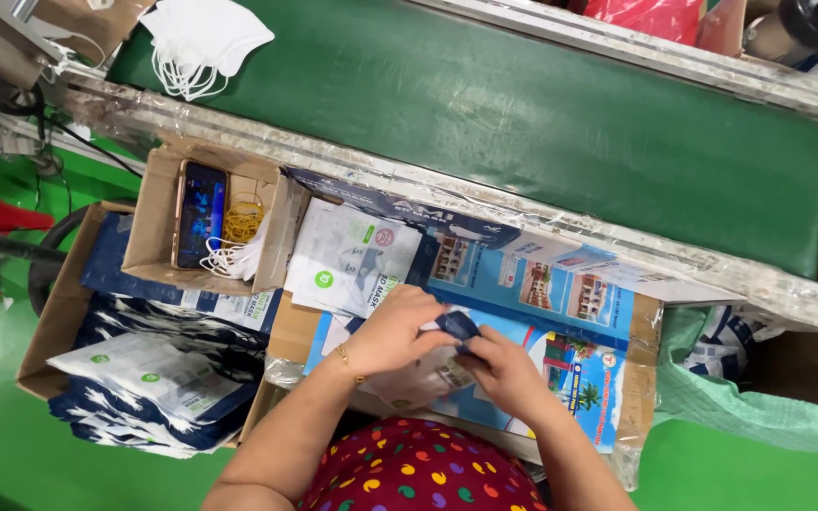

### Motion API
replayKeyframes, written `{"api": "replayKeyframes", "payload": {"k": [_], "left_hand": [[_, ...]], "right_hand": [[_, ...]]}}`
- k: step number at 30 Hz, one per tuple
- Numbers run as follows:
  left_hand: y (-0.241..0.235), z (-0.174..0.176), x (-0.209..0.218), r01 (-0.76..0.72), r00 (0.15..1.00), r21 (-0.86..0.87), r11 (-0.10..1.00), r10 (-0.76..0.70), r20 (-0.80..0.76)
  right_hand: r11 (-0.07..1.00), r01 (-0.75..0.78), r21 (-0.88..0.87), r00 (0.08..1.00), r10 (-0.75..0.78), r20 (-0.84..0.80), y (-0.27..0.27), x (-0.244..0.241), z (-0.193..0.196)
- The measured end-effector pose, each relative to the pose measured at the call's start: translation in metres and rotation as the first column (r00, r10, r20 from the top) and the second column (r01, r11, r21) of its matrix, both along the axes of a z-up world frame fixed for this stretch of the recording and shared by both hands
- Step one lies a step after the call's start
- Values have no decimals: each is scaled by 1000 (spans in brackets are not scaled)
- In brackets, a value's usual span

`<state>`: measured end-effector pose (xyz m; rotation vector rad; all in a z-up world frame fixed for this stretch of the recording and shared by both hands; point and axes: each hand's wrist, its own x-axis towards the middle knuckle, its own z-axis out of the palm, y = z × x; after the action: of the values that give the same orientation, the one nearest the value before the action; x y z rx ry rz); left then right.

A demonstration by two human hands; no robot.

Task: Packaging face masks into plastic bags and cardboard boxes on a conveyor line.

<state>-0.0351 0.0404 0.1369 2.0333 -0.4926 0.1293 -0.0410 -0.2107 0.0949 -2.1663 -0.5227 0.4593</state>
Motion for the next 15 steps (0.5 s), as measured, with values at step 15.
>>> {"api": "replayKeyframes", "payload": {"k": [15], "left_hand": [[-3,13,-12,78,963,158,984,-115,245]], "right_hand": [[930,-10,368,998,31,-52,-5,12,-10]]}}
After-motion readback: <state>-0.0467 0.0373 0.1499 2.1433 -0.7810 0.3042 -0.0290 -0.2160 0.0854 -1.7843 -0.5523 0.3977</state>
